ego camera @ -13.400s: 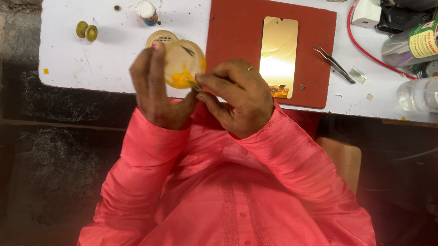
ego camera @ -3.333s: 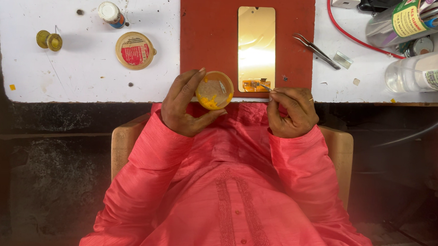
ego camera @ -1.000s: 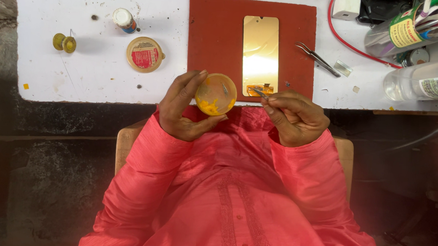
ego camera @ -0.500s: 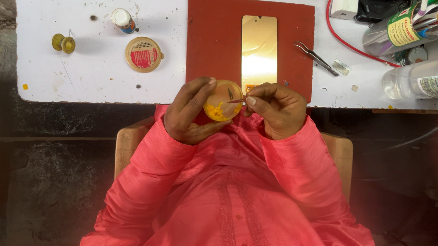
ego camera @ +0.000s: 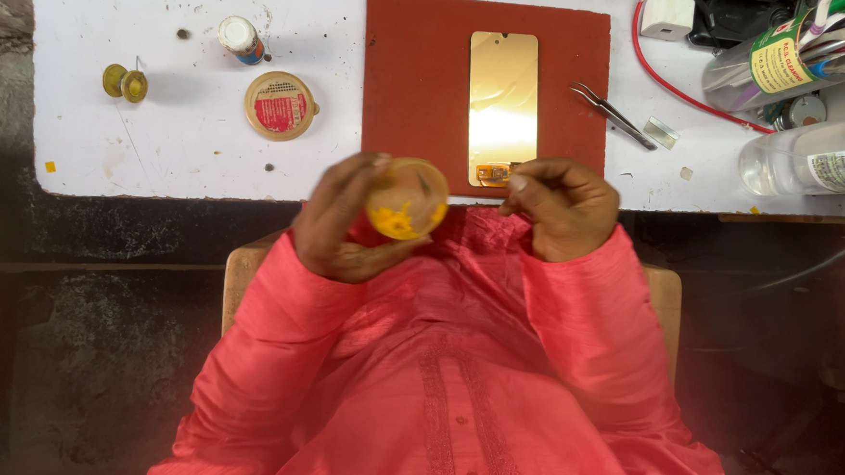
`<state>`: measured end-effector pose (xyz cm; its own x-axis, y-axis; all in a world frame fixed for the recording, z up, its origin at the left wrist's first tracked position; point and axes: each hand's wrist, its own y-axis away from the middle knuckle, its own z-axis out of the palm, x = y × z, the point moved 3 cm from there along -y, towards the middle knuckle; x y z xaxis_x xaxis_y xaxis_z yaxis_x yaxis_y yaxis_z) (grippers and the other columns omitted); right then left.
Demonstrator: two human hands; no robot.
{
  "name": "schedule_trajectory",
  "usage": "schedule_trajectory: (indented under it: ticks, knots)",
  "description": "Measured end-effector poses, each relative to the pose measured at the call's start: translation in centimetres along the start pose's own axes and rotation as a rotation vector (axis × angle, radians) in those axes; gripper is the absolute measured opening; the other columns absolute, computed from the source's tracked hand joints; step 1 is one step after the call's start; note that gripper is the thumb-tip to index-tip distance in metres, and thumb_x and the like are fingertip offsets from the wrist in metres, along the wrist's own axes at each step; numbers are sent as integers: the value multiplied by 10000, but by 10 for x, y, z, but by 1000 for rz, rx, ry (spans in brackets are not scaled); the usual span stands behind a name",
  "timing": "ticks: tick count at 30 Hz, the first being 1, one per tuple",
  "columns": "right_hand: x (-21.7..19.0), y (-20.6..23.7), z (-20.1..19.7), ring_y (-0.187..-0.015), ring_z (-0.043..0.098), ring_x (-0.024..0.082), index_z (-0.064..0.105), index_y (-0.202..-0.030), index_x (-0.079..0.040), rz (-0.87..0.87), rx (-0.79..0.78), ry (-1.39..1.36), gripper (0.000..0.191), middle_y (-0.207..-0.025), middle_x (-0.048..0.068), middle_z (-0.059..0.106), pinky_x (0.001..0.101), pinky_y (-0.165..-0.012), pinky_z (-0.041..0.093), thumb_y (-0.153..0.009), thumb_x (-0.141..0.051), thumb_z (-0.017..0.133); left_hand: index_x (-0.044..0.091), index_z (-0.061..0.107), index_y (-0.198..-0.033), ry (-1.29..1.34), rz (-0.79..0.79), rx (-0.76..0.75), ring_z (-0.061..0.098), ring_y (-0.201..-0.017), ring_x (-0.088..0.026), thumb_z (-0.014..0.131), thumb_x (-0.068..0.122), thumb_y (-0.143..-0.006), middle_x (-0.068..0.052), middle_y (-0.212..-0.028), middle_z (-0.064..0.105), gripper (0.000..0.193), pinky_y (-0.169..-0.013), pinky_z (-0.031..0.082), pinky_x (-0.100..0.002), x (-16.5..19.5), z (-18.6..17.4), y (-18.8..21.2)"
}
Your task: The person dips a brush into a container of flux and applies it to a small electronic component resting on a gold-colored plate on the workbench. They then pick up a hot air gun and direct heated air at the component while holding it steady with a tool.
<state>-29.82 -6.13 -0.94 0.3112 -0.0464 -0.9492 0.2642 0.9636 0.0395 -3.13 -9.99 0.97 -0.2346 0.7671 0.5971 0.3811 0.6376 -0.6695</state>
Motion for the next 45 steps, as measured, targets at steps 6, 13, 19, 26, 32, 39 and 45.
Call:
schedule_trajectory:
  ticks: [6,13,19,26,32,39,45]
  knots:
    - [-13,-10,16,-814,725,193,709,-1030,31,-45,-67,-1,95,-918,130,725,349,-713,654,-940,24,738,-18,524,-1440,-227,-247,350,631,-1272,-340,992,132,-816,-188,-1395,590,794,-1028,570,-404,-36,-42,32]
    - [44,-56,136,-743,661,79,763,-1007,-31,-87,-208,430,105,-872,38,755,238,-680,565,-924,-93,778,-20,512,-1498,-464,-469,493,560,-1215,-284,1010,171,-934,-164,-1316,506,776,-1051,517,-432,-84,-79,56]
    - [80,-89,191,-697,677,92,789,-897,-48,-82,-188,643,90,-817,35,790,251,-655,572,-836,-111,807,-25,527,-1482,-719,-576,420,547,-1191,-360,1021,351,-884,-172,-1307,553,862,-985,482,-493,-104,-77,60]
    - [96,-97,200,-779,767,132,759,-928,-54,-92,-148,766,123,-876,56,795,283,-742,640,-827,-120,785,-39,480,-1544,-798,-649,363,544,-1196,-387,974,413,-932,-184,-1326,554,907,-966,463,-520,-108,-78,61]
    - [81,-83,197,-743,704,155,750,-998,-75,-236,-134,853,191,-911,72,743,307,-706,585,-834,-144,820,-51,465,-1528,-840,-638,373,549,-1143,-387,954,532,-848,-192,-1276,558,1020,-946,461,-529,-106,-79,58]
    - [31,-21,146,-855,705,144,723,-1096,-49,-265,-356,551,160,-1009,73,694,264,-751,591,-938,-48,748,-57,447,-1564,-770,-659,388,545,-1171,-356,995,440,-919,-174,-1306,539,981,-995,466,-509,-109,-76,66]
    - [-11,11,51,-987,715,143,732,-1124,-18,-275,-279,471,128,-1084,84,724,271,-855,615,-997,-31,720,-41,418,-1580,-636,-550,464,569,-1270,-316,829,320,-1027,-180,-1352,492,778,-1028,527,-445,-109,-73,70]
